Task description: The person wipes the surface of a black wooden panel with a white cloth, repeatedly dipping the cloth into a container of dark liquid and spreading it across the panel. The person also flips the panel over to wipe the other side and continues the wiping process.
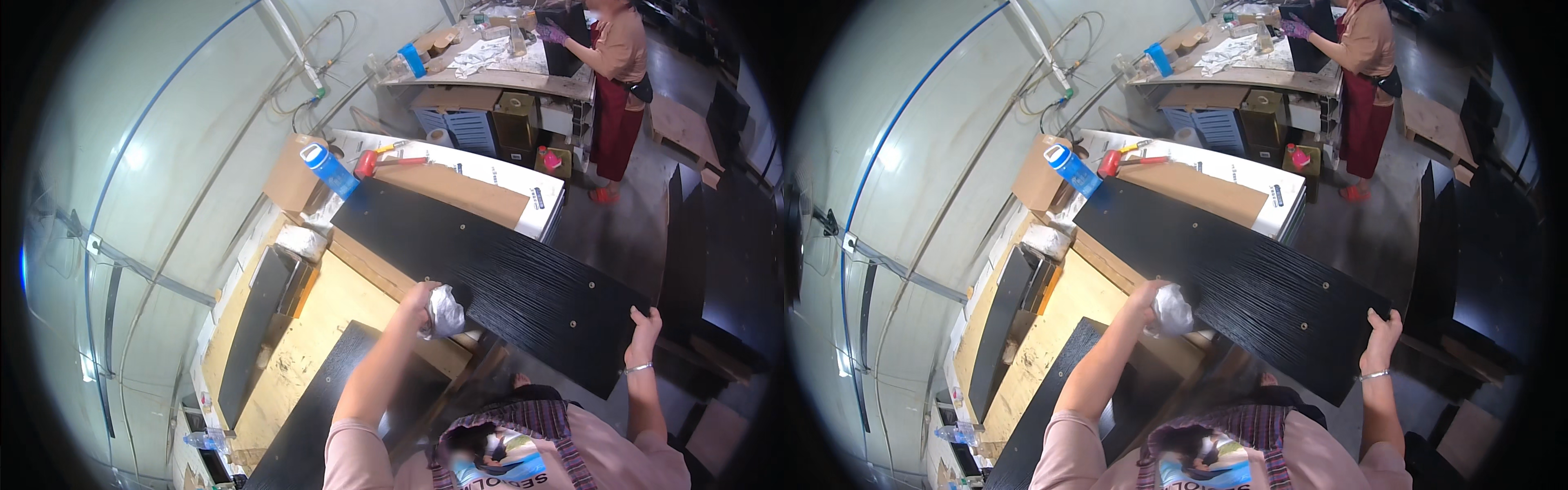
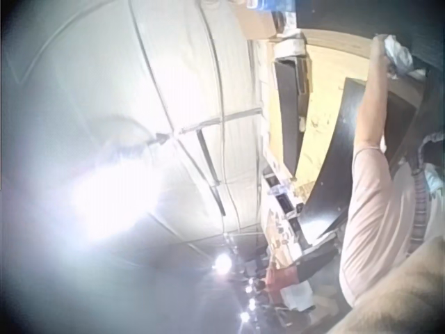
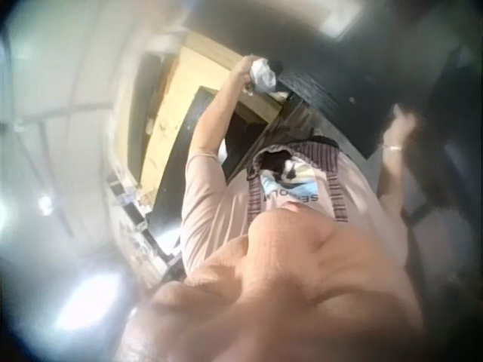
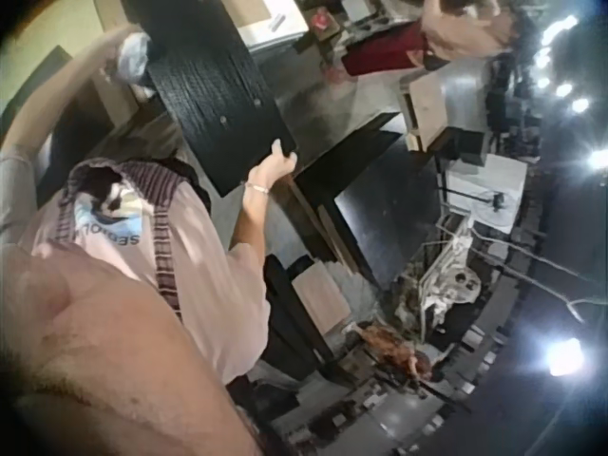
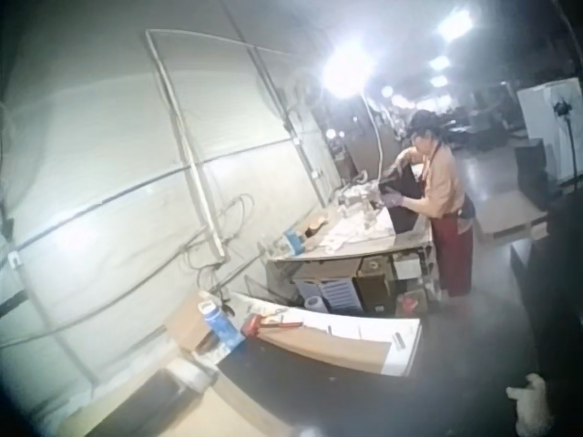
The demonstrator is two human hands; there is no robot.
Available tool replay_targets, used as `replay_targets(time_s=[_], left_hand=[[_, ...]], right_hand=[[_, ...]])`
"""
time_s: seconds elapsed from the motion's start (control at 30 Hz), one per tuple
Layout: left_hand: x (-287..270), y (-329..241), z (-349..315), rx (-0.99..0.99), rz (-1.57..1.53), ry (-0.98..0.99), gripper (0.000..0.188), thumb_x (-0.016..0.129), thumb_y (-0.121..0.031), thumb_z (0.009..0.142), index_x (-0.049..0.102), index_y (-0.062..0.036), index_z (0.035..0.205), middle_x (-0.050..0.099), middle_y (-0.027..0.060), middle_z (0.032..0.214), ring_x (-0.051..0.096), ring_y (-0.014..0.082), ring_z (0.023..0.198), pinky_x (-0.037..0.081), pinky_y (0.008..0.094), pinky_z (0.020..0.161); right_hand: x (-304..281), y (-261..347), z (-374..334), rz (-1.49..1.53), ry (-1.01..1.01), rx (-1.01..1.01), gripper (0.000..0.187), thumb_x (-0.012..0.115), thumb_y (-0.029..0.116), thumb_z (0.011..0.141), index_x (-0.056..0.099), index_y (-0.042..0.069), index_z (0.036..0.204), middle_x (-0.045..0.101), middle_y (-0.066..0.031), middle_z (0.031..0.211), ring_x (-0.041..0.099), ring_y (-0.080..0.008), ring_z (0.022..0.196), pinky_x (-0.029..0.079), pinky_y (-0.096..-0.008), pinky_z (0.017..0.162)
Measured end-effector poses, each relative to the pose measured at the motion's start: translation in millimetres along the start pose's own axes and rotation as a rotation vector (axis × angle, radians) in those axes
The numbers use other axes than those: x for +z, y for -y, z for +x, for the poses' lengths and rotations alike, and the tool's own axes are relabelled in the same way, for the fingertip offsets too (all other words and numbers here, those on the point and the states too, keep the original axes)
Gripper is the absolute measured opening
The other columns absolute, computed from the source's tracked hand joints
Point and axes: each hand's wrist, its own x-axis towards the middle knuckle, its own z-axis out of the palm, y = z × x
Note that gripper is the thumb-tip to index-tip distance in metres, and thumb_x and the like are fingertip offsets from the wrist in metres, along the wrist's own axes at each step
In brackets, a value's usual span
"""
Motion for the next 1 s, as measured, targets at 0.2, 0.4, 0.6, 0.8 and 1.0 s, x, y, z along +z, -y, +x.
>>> replay_targets(time_s=[0.2, 0.4, 0.6, 0.8, 1.0], left_hand=[[27.5, -6.6, -68.0, 0.394, 0.490, -0.086, 0.029, 0.064, -0.007, 0.095, 0.066, 0.0123, 0.117, 0.072, 0.0198, 0.097, 0.072, 0.0264, 0.078, 0.060, 0.0377, 0.069], [24.9, -10.3, -188.2, 0.531, 0.359, -0.063, 0.026, 0.064, -0.006, 0.096, 0.069, 0.0097, 0.117, 0.072, 0.0129, 0.097, 0.068, 0.0170, 0.087, 0.054, 0.0272, 0.078], [10.9, -9.4, -266.8, 0.873, 0.458, -0.300, 0.028, 0.056, -0.010, 0.102, 0.064, 0.0095, 0.120, 0.065, 0.0076, 0.090, 0.060, 0.0117, 0.080, 0.048, 0.0236, 0.074], [-36.7, 9.3, -314.1, 1.056, 0.363, -0.279, 0.032, 0.056, -0.013, 0.104, 0.061, 0.0086, 0.126, 0.059, 0.0080, 0.094, 0.056, 0.0124, 0.085, 0.048, 0.0260, 0.078], [-50.5, 18.1, -354.3, 1.355, 1.053, -1.063, 0.025, 0.069, -0.012, 0.089, 0.073, 0.0077, 0.103, 0.072, 0.0236, 0.100, 0.070, 0.0344, 0.089, 0.056, 0.0420, 0.078]], right_hand=[[10.8, -12.8, 9.0, 0.073, -0.048, 0.105, 0.015, 0.069, -0.001, 0.086, 0.065, -0.002, 0.100, 0.068, -0.0054, 0.098, 0.063, -0.0166, 0.089, 0.050, -0.0303, 0.083], [-6.6, -14.4, 37.0, -0.984, 0.000, -0.395, 0.029, 0.075, 0.023, 0.086, 0.065, -0.004, 0.082, 0.062, -0.0181, 0.067, 0.064, -0.0360, 0.066, 0.051, -0.0429, 0.066], [4.9, 50.2, 42.3, -1.159, -0.056, -0.404, 0.022, 0.072, 0.024, 0.089, 0.071, 0.003, 0.084, 0.066, -0.0142, 0.088, 0.066, -0.0369, 0.085, 0.052, -0.0465, 0.072], [4.4, 1.1, 83.1, -0.963, 0.197, -0.520, 0.029, 0.071, 0.026, 0.090, 0.076, 0.003, 0.108, 0.071, -0.0142, 0.114, 0.069, -0.0325, 0.104, 0.053, -0.0402, 0.094], [-5.7, -9.4, 69.3, -0.833, 0.381, -0.174, 0.040, 0.071, 0.024, 0.091, 0.071, -0.001, 0.123, 0.073, -0.0183, 0.122, 0.068, -0.0302, 0.117, 0.049, -0.0357, 0.103]])
